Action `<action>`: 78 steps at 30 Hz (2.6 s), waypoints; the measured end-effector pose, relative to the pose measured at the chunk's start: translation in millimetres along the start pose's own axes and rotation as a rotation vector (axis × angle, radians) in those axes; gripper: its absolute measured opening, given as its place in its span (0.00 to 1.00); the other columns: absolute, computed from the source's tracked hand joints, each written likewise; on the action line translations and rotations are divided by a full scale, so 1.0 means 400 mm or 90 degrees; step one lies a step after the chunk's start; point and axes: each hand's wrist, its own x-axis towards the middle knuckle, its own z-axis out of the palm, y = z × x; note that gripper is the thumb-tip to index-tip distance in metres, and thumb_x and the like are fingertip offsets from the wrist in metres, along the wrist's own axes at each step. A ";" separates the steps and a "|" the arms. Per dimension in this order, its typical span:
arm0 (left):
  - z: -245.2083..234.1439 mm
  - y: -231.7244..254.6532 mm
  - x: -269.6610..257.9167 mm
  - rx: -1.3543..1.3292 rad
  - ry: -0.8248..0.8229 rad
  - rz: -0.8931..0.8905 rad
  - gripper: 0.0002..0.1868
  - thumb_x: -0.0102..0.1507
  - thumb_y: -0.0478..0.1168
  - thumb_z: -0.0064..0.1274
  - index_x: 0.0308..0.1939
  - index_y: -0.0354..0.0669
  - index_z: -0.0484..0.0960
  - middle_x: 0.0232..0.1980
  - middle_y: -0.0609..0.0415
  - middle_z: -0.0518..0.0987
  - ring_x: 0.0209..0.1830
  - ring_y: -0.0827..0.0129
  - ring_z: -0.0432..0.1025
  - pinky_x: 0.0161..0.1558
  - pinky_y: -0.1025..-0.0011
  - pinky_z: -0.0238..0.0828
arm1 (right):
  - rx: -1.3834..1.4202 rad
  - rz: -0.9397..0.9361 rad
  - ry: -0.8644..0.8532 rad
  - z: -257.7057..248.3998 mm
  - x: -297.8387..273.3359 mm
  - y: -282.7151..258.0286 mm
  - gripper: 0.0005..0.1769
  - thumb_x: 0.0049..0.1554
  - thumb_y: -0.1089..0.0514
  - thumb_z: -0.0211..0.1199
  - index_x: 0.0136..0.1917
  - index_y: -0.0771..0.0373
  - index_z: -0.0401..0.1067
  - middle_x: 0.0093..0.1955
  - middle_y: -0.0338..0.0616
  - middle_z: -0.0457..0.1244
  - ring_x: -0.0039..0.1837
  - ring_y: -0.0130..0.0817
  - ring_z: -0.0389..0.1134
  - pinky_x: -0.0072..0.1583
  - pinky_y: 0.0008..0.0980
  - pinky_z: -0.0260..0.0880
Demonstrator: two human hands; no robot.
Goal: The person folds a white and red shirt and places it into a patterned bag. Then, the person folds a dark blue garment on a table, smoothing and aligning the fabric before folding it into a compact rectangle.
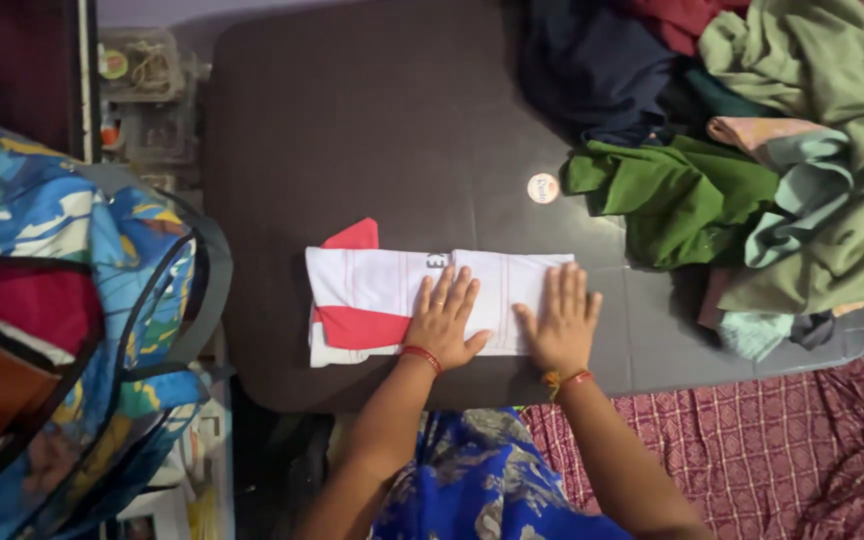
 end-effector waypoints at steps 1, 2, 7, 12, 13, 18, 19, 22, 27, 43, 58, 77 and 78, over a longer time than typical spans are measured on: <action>0.000 -0.007 0.004 0.002 0.000 -0.004 0.48 0.62 0.68 0.45 0.78 0.41 0.59 0.83 0.45 0.48 0.84 0.49 0.39 0.78 0.42 0.30 | 0.002 -0.004 -0.001 -0.007 0.014 -0.017 0.46 0.62 0.31 0.50 0.82 0.62 0.51 0.86 0.55 0.41 0.86 0.49 0.39 0.79 0.61 0.31; 0.002 -0.009 0.005 -0.003 0.007 0.000 0.48 0.63 0.68 0.45 0.78 0.41 0.59 0.83 0.45 0.49 0.84 0.49 0.39 0.78 0.42 0.30 | -0.015 0.042 0.005 -0.016 0.023 -0.030 0.47 0.62 0.31 0.51 0.82 0.62 0.51 0.85 0.55 0.41 0.86 0.50 0.38 0.78 0.63 0.29; 0.005 0.000 0.007 -0.001 -0.011 -0.005 0.49 0.61 0.68 0.44 0.78 0.42 0.58 0.83 0.45 0.48 0.84 0.49 0.38 0.78 0.42 0.30 | 0.018 0.053 0.019 0.042 0.038 -0.087 0.47 0.61 0.30 0.51 0.82 0.60 0.51 0.86 0.54 0.42 0.86 0.50 0.37 0.77 0.65 0.26; 0.007 -0.003 0.008 0.057 -0.073 -0.015 0.49 0.61 0.68 0.44 0.78 0.43 0.57 0.84 0.47 0.47 0.84 0.51 0.37 0.77 0.44 0.28 | 0.067 -0.166 -0.090 0.064 0.087 -0.093 0.46 0.61 0.29 0.49 0.82 0.57 0.51 0.86 0.52 0.42 0.86 0.48 0.37 0.79 0.60 0.29; 0.011 -0.003 0.003 0.057 -0.075 -0.015 0.49 0.61 0.68 0.44 0.78 0.43 0.57 0.84 0.47 0.47 0.84 0.51 0.37 0.77 0.44 0.28 | 0.068 -0.166 -0.091 0.045 0.086 -0.079 0.46 0.61 0.29 0.49 0.82 0.57 0.51 0.86 0.52 0.42 0.86 0.48 0.37 0.79 0.60 0.29; 0.016 -0.005 -0.003 0.008 -0.009 -0.005 0.50 0.63 0.70 0.42 0.79 0.42 0.57 0.84 0.45 0.48 0.84 0.50 0.38 0.79 0.44 0.29 | 0.015 -0.062 -0.044 -0.031 0.089 -0.007 0.48 0.62 0.28 0.49 0.82 0.62 0.52 0.85 0.54 0.42 0.86 0.49 0.38 0.79 0.59 0.31; 0.013 -0.007 -0.007 0.010 -0.007 -0.004 0.50 0.63 0.70 0.42 0.79 0.42 0.57 0.84 0.45 0.48 0.84 0.50 0.38 0.79 0.44 0.29 | 0.016 -0.062 -0.041 -0.030 0.079 -0.005 0.48 0.62 0.28 0.49 0.82 0.62 0.52 0.85 0.54 0.42 0.86 0.49 0.38 0.79 0.59 0.31; 0.011 -0.009 0.005 0.013 0.001 -0.001 0.50 0.62 0.70 0.43 0.79 0.42 0.57 0.84 0.46 0.48 0.84 0.50 0.39 0.78 0.44 0.30 | 0.022 -0.008 -0.001 -0.023 0.073 0.008 0.49 0.61 0.27 0.49 0.82 0.63 0.52 0.85 0.56 0.43 0.87 0.49 0.38 0.80 0.61 0.32; 0.002 -0.001 0.000 0.000 -0.004 -0.008 0.50 0.62 0.70 0.44 0.78 0.41 0.58 0.83 0.45 0.49 0.84 0.50 0.40 0.78 0.44 0.31 | -0.034 0.015 0.050 0.008 0.039 -0.011 0.50 0.59 0.28 0.54 0.81 0.63 0.52 0.84 0.60 0.46 0.84 0.55 0.42 0.77 0.65 0.37; -0.027 -0.001 0.005 -0.006 -0.028 -0.014 0.49 0.63 0.70 0.42 0.79 0.43 0.57 0.83 0.45 0.50 0.83 0.49 0.41 0.77 0.44 0.31 | 0.296 0.341 -0.178 -0.044 0.015 0.095 0.28 0.50 0.42 0.74 0.54 0.65 0.76 0.42 0.49 0.71 0.43 0.40 0.73 0.48 0.40 0.72; -0.019 -0.002 0.043 -0.367 0.225 -0.067 0.24 0.65 0.47 0.55 0.64 0.46 0.76 0.69 0.45 0.74 0.71 0.52 0.68 0.73 0.54 0.62 | 0.532 0.344 0.118 -0.255 0.150 0.195 0.14 0.58 0.61 0.73 0.49 0.63 0.68 0.47 0.41 0.67 0.46 0.24 0.66 0.48 0.25 0.68; 0.054 -0.136 -0.047 -0.695 0.210 -0.421 0.26 0.61 0.39 0.62 0.61 0.36 0.73 0.52 0.37 0.82 0.51 0.50 0.79 0.51 0.59 0.76 | 0.165 -0.197 -0.078 -0.083 0.092 -0.223 0.21 0.63 0.45 0.58 0.66 0.55 0.71 0.66 0.47 0.65 0.68 0.48 0.64 0.66 0.48 0.63; 0.054 -0.143 -0.036 -0.570 0.215 -0.381 0.27 0.61 0.41 0.63 0.61 0.36 0.73 0.51 0.35 0.82 0.51 0.46 0.79 0.50 0.57 0.76 | 0.118 -0.237 -0.054 -0.102 0.129 -0.218 0.26 0.63 0.44 0.55 0.70 0.56 0.68 0.72 0.47 0.62 0.74 0.48 0.61 0.68 0.52 0.58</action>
